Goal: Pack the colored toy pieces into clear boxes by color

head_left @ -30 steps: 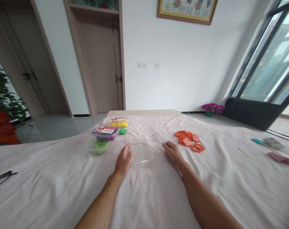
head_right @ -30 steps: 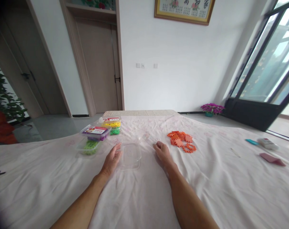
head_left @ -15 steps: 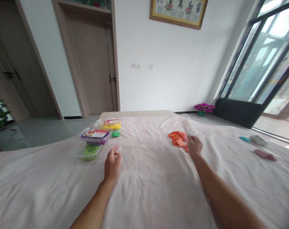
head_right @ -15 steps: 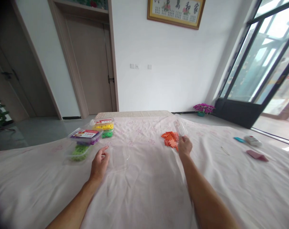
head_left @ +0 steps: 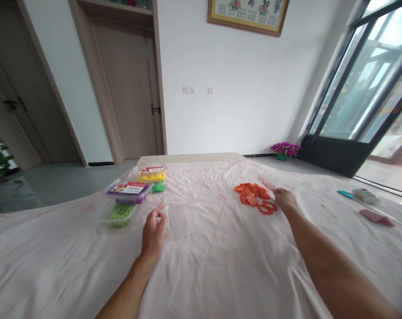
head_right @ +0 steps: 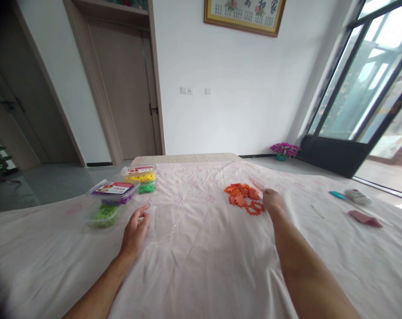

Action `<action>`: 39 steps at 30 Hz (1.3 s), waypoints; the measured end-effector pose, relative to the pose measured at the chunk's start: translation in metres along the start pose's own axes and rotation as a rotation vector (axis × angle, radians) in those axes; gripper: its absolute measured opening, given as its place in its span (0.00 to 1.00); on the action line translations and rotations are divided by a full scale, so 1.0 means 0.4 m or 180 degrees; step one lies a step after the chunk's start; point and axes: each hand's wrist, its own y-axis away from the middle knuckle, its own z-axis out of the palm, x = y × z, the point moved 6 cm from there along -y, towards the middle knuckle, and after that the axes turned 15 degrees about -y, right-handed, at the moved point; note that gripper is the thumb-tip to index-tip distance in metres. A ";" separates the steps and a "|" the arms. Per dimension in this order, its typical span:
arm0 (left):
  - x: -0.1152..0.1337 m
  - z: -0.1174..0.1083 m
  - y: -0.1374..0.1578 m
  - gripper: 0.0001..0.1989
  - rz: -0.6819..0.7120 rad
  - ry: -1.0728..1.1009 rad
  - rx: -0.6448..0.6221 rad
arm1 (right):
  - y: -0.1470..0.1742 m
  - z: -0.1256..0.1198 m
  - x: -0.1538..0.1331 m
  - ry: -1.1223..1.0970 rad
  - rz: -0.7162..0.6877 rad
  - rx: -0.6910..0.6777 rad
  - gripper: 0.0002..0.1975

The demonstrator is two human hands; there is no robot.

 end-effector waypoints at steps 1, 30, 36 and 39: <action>-0.001 0.001 0.000 0.23 -0.0001 -0.0004 -0.0006 | -0.005 0.009 -0.007 -0.0011 -0.0070 -0.0110 0.14; -0.015 0.003 -0.003 0.23 0.0012 0.0056 -0.0242 | 0.270 -0.088 -0.044 0.0324 -0.0139 0.0138 0.19; -0.016 0.001 -0.003 0.23 0.0039 0.0022 -0.0214 | 0.376 -0.028 -0.147 0.0211 -0.0461 0.0034 0.18; -0.017 -0.003 0.002 0.23 0.0059 0.0069 -0.0224 | 0.422 0.027 -0.225 -0.0026 -0.0667 -0.0173 0.17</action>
